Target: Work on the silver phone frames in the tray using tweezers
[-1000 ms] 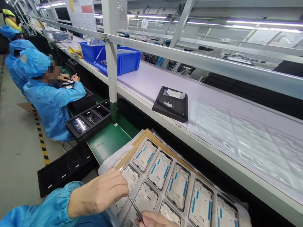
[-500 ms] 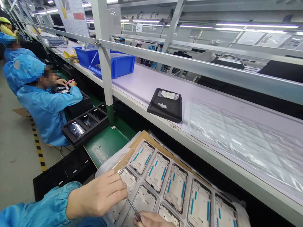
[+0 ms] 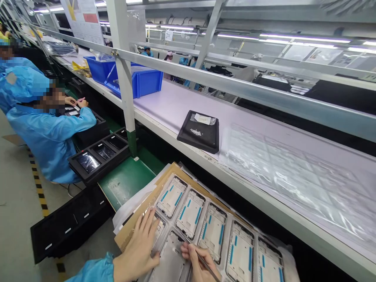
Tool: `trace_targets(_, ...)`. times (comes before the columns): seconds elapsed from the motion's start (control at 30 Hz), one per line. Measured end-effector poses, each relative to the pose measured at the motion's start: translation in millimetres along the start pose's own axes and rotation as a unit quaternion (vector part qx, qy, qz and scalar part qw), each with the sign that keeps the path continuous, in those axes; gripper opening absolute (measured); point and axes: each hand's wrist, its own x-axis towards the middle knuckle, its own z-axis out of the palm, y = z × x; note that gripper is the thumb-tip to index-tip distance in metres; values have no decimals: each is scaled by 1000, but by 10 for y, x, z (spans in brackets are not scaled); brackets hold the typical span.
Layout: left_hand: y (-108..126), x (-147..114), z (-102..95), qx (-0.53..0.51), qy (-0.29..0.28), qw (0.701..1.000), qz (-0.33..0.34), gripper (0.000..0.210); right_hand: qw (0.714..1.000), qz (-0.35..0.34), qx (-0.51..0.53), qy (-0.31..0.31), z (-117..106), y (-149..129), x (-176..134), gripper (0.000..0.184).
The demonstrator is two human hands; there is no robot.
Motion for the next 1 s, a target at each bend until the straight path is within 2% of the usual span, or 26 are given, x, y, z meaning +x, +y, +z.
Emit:
trace_targets(0.07, -1, -9, 26, 1, -4, 1000, 0, 77, 1000, -4, -6, 2, -31, 177, 32, 46)
trace_targets(0.2, -47, 36, -137, 21, -39, 999, 19, 70, 1000, -1, 12, -4, -61, 329, 48, 44)
trace_targets(0.37, 33, 72, -135, 65, -48, 997, -4, 88, 1000, -1, 7, -15, -55, 335, 56, 45)
trace_targets(0.5, 92, -25, -207, 26, -47, 998, -16, 95, 1000, 23, -1, -8, -28, 267, 36, 49)
trace_targets(0.6, -64, -129, -371, -53, -5, 998, -13, 87, 999, 34, 5, 7, -7, 224, 27, 54)
trace_targets(0.67, -243, -176, -434, -120, 54, 991, 3, 75, 1000, 25, 15, 2, -4, 224, 33, 52)
trace_targets(0.73, -404, -199, -394, -172, 127, 977, 23, 62, 999, 13, 28, -7, -6, 242, 46, 49)
trace_targets(0.8, -494, -208, -244, -192, 170, 965, 44, 55, 999, 7, 38, -7, -7, 252, 57, 46)
trace_targets(0.9, -492, -208, 38, -175, 168, 966, 94, 56, 998, 0, 66, 25, 0, 209, 51, 47)
trace_targets(1.0, -450, -172, 108, -133, 189, 965, 124, 59, 997, 10, 71, 29, 27, 84, 14, 49)
